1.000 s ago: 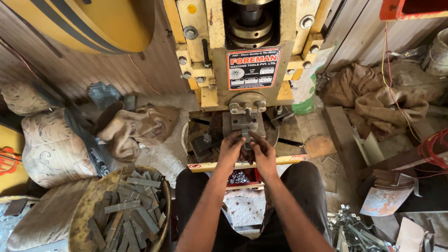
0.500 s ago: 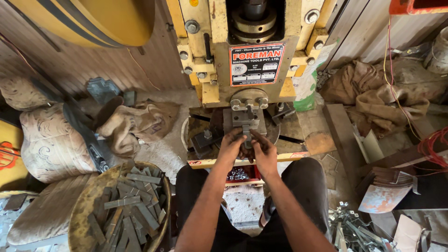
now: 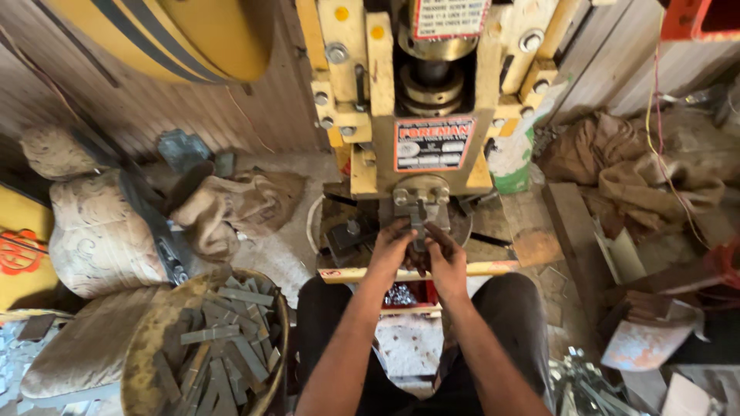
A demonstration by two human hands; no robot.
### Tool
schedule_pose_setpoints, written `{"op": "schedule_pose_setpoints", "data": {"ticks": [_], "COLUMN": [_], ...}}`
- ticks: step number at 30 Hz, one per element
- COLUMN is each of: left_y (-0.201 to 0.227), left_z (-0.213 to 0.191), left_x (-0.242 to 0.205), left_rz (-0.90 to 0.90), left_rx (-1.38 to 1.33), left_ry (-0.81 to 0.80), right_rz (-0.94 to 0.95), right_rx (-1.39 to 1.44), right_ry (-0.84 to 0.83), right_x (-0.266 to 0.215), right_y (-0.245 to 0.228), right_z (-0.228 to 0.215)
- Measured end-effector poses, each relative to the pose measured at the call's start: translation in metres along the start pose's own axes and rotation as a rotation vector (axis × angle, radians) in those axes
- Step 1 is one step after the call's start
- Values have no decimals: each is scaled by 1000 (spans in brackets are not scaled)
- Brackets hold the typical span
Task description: The person repeatedly picks up small metal bars from a basket, places them into a hydraulic press, operates the lever to press the metal, and then removes the processed pieces.
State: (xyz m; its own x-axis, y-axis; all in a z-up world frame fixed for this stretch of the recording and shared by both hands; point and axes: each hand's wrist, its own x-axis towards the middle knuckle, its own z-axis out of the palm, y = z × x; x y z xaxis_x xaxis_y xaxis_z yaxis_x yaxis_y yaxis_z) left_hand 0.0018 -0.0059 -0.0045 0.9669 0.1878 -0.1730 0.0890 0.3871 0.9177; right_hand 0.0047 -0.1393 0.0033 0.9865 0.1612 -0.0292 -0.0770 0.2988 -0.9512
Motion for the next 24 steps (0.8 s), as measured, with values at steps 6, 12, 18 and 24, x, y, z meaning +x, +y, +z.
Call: {"op": "schedule_pose_setpoints", "data": {"ticks": [6, 12, 18, 24], "left_y": [0, -14, -25, -33], "left_z": [-6, -24, -131, -268], "left_x": [-4, -53, -158, -283], "left_rz": [12, 213, 170, 282], "left_rx": [84, 359, 357, 201], "left_ry": [-27, -67, 168, 974], "right_rz": [109, 228, 465, 478], "right_rx": [36, -5, -228, -322], "right_ry": [-32, 30, -513, -744], "right_x": [1, -54, -106, -128], "right_y": [2, 24, 40, 84], "right_z": [3, 11, 51, 84]}}
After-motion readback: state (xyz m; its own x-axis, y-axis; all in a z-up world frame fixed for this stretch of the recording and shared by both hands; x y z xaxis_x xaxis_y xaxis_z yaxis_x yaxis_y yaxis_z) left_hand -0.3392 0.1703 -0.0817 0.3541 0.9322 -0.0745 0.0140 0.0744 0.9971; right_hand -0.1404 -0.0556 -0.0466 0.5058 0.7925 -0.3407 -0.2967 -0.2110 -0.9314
